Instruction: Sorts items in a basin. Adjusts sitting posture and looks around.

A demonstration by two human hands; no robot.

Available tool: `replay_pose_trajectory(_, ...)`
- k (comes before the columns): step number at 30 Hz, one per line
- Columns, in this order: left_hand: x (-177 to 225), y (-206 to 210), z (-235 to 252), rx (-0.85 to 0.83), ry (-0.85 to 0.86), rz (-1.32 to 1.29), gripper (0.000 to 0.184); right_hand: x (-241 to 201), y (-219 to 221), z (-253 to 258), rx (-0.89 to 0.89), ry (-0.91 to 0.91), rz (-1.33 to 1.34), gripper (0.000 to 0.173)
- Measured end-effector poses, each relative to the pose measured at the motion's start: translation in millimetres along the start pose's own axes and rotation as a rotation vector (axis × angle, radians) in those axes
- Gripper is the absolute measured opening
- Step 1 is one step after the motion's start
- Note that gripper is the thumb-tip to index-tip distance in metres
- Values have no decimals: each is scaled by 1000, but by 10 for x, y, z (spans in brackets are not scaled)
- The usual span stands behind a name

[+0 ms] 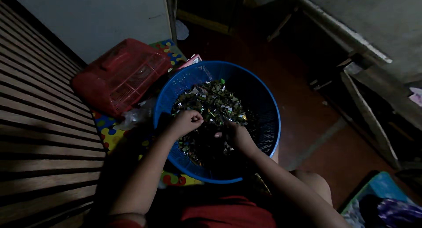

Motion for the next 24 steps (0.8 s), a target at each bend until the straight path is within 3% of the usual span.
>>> replay_pose_trajectory(5,-20,23,5,9,17,-12,16,-21,81,-6,-77,-12,-50,80)
replay_pose_trajectory(10,14,26,11,-15,4,-15,17,-122,105,-18,-35,-2,-74,53)
replay_pose_trajectory(18,5,43,17,-15,28,-4,16,-65,176,-8,-112,-5,-84,74)
replay_pose_trajectory(22,18,36,18,-22,10,-4,17,-141,182,-1,-79,-3,-107,54)
replay_pose_trajectory(24,23,17,12,-3,12,-3,16,-106,158,-9,-81,4,-69,55)
Point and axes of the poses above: each hand's wrist, its own z-axis towards the middle knuckle, its own y-axis out of the palm, x = y × z, the point moved 5 cm from there along z, towards the middle knuckle, and after that the axes turned 14 degrees about y, right-handed, at the moved point
